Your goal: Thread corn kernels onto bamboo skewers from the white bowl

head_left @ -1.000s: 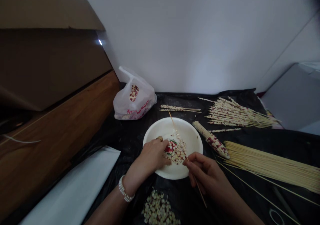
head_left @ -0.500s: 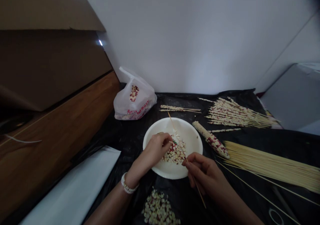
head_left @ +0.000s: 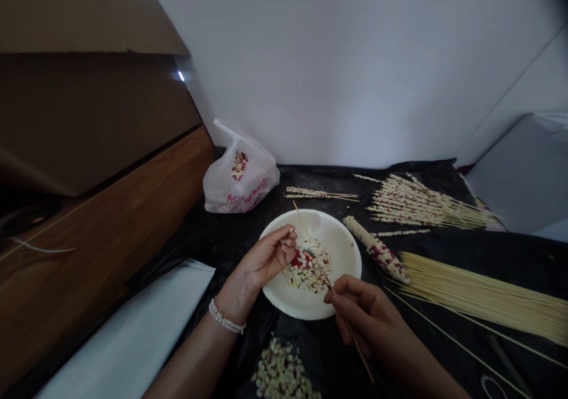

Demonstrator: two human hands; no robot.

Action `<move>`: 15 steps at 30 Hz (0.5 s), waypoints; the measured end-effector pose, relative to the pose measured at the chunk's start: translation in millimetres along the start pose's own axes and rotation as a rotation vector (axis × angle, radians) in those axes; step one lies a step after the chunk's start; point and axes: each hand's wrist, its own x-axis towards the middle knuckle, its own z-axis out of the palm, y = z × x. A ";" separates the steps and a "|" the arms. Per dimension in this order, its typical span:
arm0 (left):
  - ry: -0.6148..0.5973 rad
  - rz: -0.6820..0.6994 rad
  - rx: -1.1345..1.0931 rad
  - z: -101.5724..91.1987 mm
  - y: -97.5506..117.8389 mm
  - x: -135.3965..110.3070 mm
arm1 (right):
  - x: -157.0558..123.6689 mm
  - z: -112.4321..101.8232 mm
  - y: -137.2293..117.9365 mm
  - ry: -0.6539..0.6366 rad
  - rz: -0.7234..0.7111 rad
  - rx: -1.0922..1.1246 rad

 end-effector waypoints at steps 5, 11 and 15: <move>0.051 0.182 0.085 1.2 -0.5 -1.0 | -2.5 0.5 0.2 -0.063 0.021 0.039; 0.066 0.224 -0.028 -0.7 3.9 0.6 | -4.1 4.1 0.3 -0.159 0.115 0.082; 0.075 0.233 -0.057 -0.6 4.7 1.3 | -4.6 5.5 -2.0 -0.172 0.136 0.050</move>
